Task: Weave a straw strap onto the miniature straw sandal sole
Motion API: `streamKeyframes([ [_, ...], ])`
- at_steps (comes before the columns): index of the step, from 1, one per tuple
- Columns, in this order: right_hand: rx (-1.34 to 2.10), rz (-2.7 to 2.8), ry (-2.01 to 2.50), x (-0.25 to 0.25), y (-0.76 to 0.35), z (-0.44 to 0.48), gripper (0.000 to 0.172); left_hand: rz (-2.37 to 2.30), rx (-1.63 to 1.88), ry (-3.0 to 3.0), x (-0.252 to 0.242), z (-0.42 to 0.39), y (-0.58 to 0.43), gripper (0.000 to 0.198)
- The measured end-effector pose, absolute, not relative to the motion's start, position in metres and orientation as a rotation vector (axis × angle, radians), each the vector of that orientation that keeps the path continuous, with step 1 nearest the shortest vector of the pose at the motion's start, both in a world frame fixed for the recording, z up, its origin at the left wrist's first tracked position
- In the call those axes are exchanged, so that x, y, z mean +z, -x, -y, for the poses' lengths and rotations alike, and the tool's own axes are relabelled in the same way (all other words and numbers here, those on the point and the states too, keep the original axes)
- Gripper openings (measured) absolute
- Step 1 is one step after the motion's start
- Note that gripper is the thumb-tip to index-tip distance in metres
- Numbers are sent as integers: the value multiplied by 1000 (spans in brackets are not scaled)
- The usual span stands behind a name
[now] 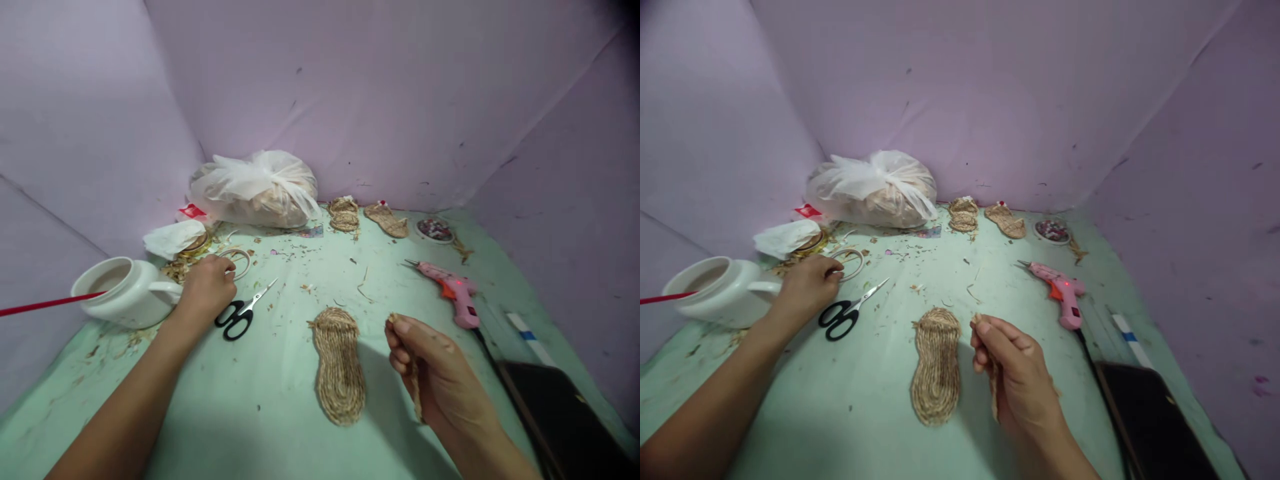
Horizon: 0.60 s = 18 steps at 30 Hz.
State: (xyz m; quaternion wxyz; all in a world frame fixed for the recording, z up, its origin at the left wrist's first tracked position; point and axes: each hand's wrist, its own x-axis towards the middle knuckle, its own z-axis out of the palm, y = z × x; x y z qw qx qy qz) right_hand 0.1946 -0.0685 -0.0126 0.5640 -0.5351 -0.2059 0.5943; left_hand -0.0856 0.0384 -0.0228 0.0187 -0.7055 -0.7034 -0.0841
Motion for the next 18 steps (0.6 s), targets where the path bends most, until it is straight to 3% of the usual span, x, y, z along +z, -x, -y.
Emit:
streamKeyframes([
  [10,1440,475,1305,-22,-198,67,25,2158,-231,2283,-40,-49,90,23],
  [18,1358,644,1279,-32,-201,64,23,2138,-673,2487,-11,-31,66,18],
])
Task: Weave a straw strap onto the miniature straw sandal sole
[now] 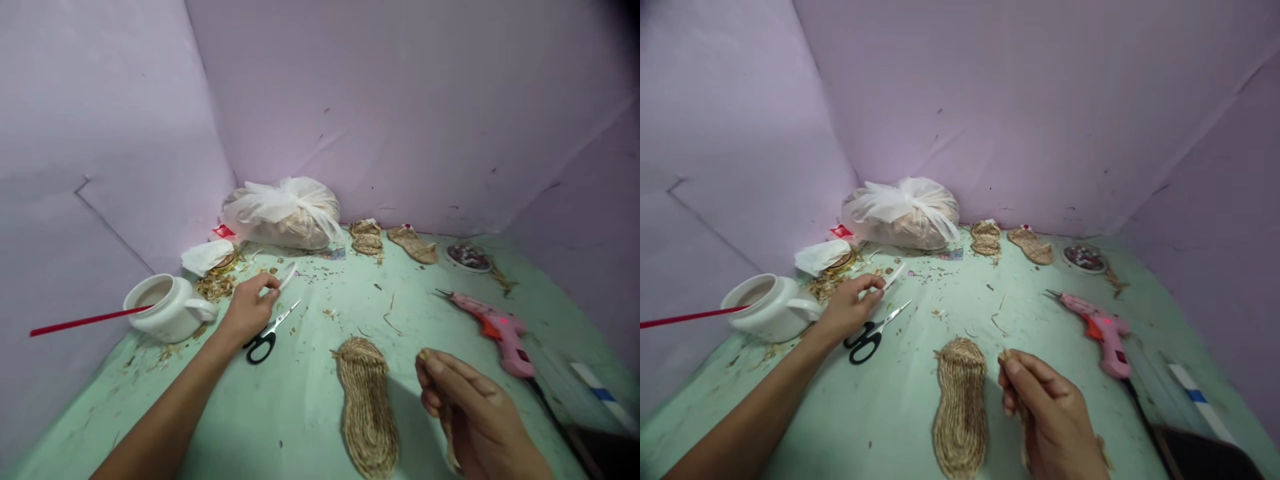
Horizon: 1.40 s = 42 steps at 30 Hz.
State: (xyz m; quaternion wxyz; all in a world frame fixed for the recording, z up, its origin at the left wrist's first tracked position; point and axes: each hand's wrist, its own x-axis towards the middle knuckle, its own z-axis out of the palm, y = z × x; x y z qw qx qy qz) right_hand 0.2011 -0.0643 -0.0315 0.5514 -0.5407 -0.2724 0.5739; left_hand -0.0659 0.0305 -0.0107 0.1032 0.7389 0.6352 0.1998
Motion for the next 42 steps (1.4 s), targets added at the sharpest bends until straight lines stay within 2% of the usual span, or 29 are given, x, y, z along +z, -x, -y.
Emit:
streamKeyframes([
  [5,1183,848,1251,-14,-191,50,21,-1301,836,-1722,15,-11,30,14],
  [10,1036,1063,1252,15,-179,31,17,-1137,833,-1611,28,-6,6,10],
  [21,741,1686,1028,12,-180,11,15,-975,796,-1514,29,-1,-8,13],
  [25,668,1667,1009,17,-188,9,14,-899,767,-1548,32,4,-11,16],
  [34,801,1350,1069,11,-196,6,11,-920,742,-1828,37,0,0,16],
  [42,785,1602,1043,14,-185,12,12,-995,774,-1687,33,-2,-2,16],
])
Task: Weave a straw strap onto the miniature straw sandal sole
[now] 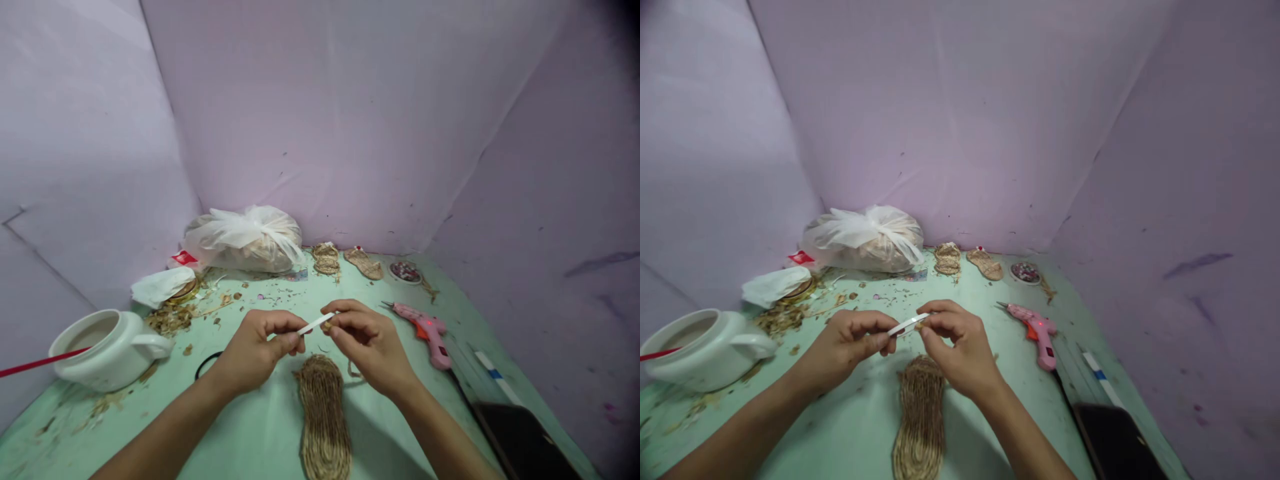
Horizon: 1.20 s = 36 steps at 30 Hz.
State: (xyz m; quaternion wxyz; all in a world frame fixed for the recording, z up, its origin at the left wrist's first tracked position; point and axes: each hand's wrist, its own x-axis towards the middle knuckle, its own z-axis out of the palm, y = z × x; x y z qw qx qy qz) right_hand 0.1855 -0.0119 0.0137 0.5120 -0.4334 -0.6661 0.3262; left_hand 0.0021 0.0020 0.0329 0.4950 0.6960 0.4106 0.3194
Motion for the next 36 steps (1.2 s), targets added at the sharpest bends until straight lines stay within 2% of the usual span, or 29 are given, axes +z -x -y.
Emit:
streamKeyframes([
  [5,923,1665,938,13,-179,18,14,-1013,746,-1634,34,3,-5,15],
  [9,1309,1174,741,3,-184,11,7,-974,741,-1719,34,-1,-1,15],
  [13,1495,825,703,-4,-191,2,12,-922,774,-1692,29,-9,4,15],
  [16,1458,909,738,-3,-191,3,11,-959,793,-1663,29,-9,3,14],
  [20,1151,1444,891,5,-181,14,8,-1046,780,-1676,37,-1,-3,16],
  [23,1000,1601,961,10,-175,21,9,-1090,764,-1660,41,4,-5,16],
  [31,1513,919,665,-1,-191,7,9,-899,784,-1533,33,-8,6,15],
  [33,1518,929,682,-2,-191,6,8,-907,787,-1518,33,-8,6,15],
  [36,1394,1226,767,3,-185,11,7,-971,796,-1530,37,-3,1,13],
])
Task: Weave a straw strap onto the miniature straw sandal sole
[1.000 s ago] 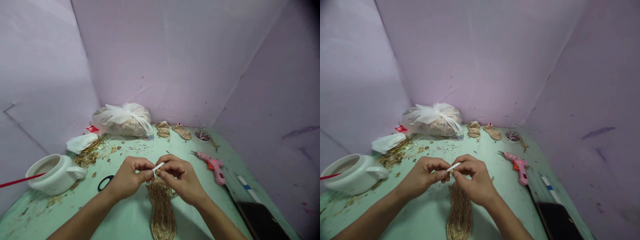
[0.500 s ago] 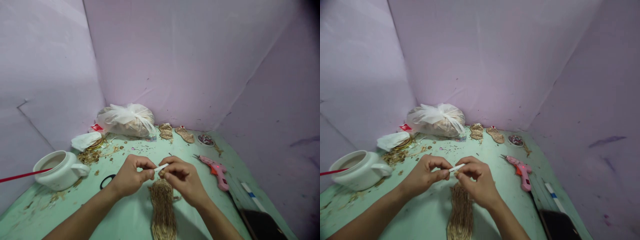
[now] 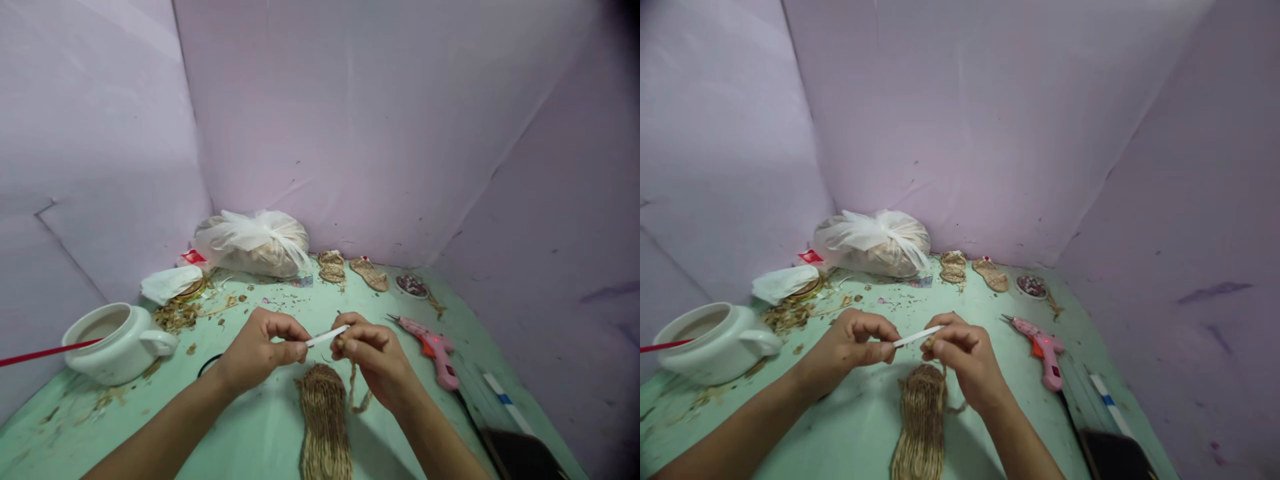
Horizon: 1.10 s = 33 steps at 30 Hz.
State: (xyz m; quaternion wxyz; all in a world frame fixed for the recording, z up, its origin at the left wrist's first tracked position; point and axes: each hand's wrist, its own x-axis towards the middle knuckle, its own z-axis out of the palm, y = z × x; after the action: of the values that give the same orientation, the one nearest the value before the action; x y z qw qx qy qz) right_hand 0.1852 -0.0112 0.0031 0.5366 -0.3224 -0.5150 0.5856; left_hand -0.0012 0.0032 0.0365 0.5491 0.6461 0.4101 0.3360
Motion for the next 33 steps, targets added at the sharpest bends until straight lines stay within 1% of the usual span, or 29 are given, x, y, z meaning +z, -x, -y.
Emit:
streamKeyframes([
  [3,1156,1531,930,10,-177,19,6,-1092,792,-1543,40,4,-5,9],
  [5,1104,1542,941,11,-174,22,6,-1104,786,-1498,40,6,-6,8],
  [7,1215,1399,856,9,-177,20,6,-1048,783,-1428,39,6,-6,10],
  [11,1460,1001,690,1,-188,10,12,-949,840,-1330,32,-2,0,12],
  [13,1541,913,700,-3,-192,6,12,-906,861,-1301,30,-6,2,12],
  [15,1535,946,712,-4,-193,5,11,-889,855,-1288,30,-6,2,14],
  [17,1447,1138,740,-3,-191,7,9,-939,842,-1302,33,-4,-1,15],
  [20,1210,1545,873,3,-182,14,8,-1069,816,-1351,37,1,-8,13],
  [22,1028,1661,937,6,-177,18,10,-1111,792,-1369,38,3,-11,13],
  [23,1018,1642,952,7,-177,19,9,-1109,784,-1367,38,4,-11,13],
  [26,1221,1427,853,6,-182,16,7,-1066,799,-1388,35,0,-7,12],
  [29,1421,1157,709,2,-191,10,12,-1009,832,-1436,32,-6,1,10],
  [31,1501,1069,682,-1,-196,7,14,-992,838,-1431,31,-8,5,10],
  [33,1504,1091,691,-3,-197,6,14,-1004,840,-1408,32,-8,4,11],
])
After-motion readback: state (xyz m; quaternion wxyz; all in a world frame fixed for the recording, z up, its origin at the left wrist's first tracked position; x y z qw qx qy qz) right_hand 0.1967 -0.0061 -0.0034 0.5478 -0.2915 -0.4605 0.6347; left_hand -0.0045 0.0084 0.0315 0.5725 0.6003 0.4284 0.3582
